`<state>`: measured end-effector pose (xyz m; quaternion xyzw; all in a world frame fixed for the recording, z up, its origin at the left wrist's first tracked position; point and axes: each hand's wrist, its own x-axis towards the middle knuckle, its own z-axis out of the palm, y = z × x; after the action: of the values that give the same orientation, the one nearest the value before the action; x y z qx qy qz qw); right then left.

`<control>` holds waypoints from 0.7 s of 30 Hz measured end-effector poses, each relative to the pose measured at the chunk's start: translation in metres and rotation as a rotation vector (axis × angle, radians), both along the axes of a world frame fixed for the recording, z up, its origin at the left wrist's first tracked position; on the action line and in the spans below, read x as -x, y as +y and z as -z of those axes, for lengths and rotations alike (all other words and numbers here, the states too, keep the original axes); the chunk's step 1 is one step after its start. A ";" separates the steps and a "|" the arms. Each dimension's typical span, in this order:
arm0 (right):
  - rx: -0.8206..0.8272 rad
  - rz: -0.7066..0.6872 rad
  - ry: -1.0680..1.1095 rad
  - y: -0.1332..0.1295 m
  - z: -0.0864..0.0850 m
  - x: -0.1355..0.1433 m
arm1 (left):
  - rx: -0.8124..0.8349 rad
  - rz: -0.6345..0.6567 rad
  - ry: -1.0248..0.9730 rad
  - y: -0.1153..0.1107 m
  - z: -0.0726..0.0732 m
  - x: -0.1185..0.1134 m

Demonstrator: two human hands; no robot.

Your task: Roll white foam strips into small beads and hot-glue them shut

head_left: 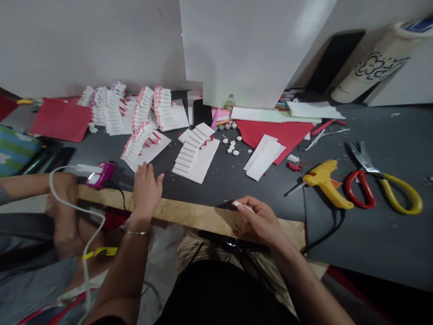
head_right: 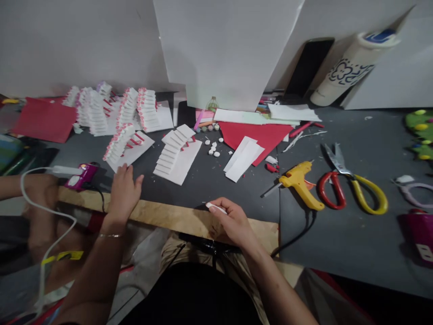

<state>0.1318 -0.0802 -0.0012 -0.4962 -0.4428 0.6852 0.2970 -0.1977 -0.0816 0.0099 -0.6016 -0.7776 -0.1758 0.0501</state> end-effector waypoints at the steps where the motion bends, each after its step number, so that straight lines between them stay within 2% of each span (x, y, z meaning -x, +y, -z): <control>1: 0.007 -0.004 -0.001 0.000 0.000 0.000 | -0.056 0.021 -0.027 0.000 -0.006 -0.009; 3: 0.020 -0.008 0.016 -0.001 0.000 0.001 | -0.144 0.163 -0.139 -0.003 -0.014 -0.040; 4: 0.027 -0.009 0.035 -0.001 0.000 0.001 | -0.151 0.289 -0.226 -0.006 -0.017 -0.059; 7: 0.062 -0.029 0.118 -0.003 -0.001 -0.001 | -0.027 0.641 -0.578 -0.013 -0.017 -0.117; 9: 0.101 -0.045 0.180 -0.004 -0.003 -0.004 | 0.006 0.753 -0.801 -0.014 -0.013 -0.144; 11: 0.147 -0.044 0.241 -0.004 -0.006 -0.005 | 0.007 0.767 -0.938 -0.013 -0.009 -0.157; 14: 0.208 -0.036 0.320 -0.005 -0.009 -0.005 | 0.004 0.738 -1.027 -0.010 -0.006 -0.160; 18: 0.221 -0.054 0.366 -0.004 -0.010 -0.002 | 0.024 0.731 -1.035 -0.008 -0.007 -0.158; 21: 0.207 -0.078 0.324 -0.002 -0.010 -0.003 | 0.001 0.744 -0.992 -0.005 -0.010 -0.157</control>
<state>0.1343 -0.0821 0.0088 -0.3900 -0.3351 0.8089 0.2850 -0.0410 -0.0869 0.0197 -0.6790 -0.4465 -0.4398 -0.3824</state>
